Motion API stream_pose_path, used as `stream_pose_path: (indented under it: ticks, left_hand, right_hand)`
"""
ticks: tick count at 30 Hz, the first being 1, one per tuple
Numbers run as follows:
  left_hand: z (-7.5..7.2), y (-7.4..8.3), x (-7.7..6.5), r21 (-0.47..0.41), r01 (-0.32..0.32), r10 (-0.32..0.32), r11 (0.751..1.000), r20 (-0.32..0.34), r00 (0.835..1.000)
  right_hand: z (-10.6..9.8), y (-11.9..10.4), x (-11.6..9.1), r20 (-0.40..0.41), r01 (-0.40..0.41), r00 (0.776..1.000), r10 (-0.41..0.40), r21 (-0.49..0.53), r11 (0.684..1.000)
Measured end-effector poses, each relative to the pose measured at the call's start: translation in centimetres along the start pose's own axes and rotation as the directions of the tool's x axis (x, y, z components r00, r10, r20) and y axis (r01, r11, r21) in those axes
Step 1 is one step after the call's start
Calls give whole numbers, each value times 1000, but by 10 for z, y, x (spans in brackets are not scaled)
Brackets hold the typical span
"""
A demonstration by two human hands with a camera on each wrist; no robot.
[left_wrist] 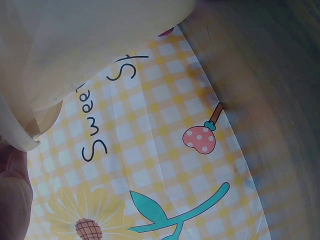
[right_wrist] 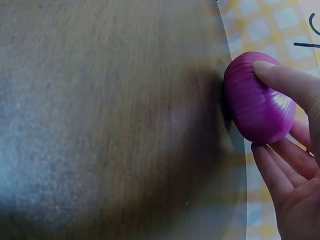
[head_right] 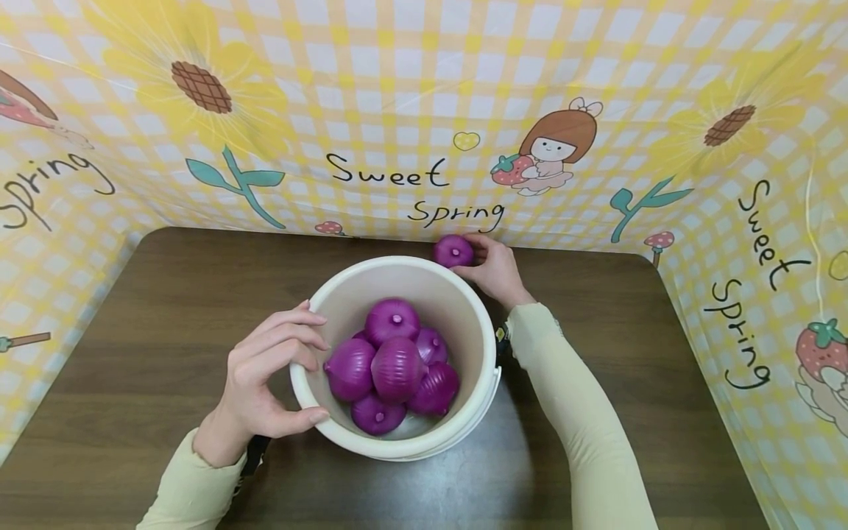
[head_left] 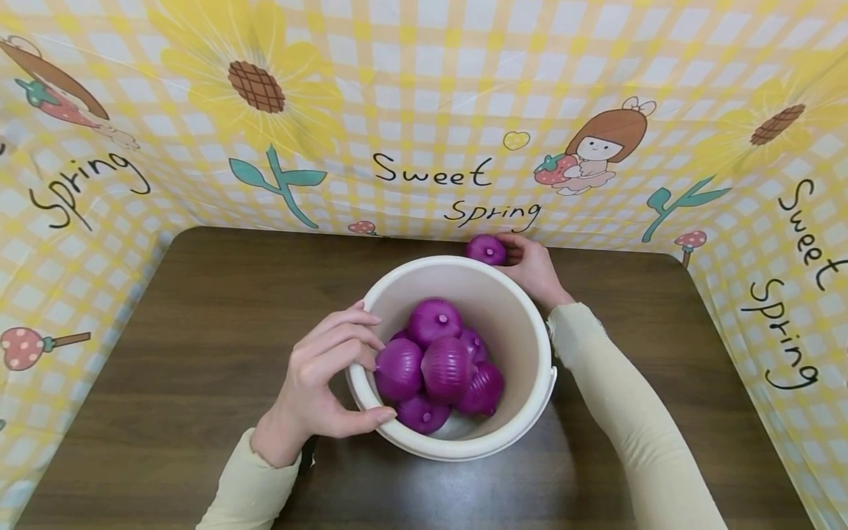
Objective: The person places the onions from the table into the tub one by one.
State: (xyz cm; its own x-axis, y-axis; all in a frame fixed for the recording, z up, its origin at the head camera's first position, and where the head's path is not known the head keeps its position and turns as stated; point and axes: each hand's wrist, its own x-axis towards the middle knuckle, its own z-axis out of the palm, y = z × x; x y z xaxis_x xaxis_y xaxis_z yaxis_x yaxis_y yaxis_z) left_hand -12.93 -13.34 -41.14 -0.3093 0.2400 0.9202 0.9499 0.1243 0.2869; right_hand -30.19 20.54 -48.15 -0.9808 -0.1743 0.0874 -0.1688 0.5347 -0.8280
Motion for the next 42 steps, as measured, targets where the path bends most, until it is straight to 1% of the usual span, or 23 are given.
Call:
stream_pose_path:
  ticks: [5, 11, 21, 28, 36, 42]
  left_hand:
    - [0, 0, 0, 2, 1, -1, 1000, 1, 1000]
    - [0, 0, 0, 2, 0, 0, 1000, 0, 1000]
    - [1, 0, -1, 1, 5, -5, 1000, 3, 1000]
    - [0, 0, 0, -4, 0, 0, 1000, 3, 1000]
    - [0, 0, 0, -6, -5, 5, 1000, -2, 1000]
    - [0, -1, -1, -4, -6, 6, 1000, -3, 1000]
  right_hand:
    - [-1, 3, -2, -8, 3, 1000, -3, 3, 1000]
    - [-4, 4, -7, -14, -24, 1000, 25, 17, 1000]
    - [-14, 7, -17, -24, -37, 999, 37, 9, 999]
    - [-20, 7, -24, -43, -52, 998, 53, 25, 998]
    - [-25, 8, -34, -77, -100, 992, 104, 55, 993]
    - [-29, 11, -39, -87, -108, 990, 114, 67, 992]
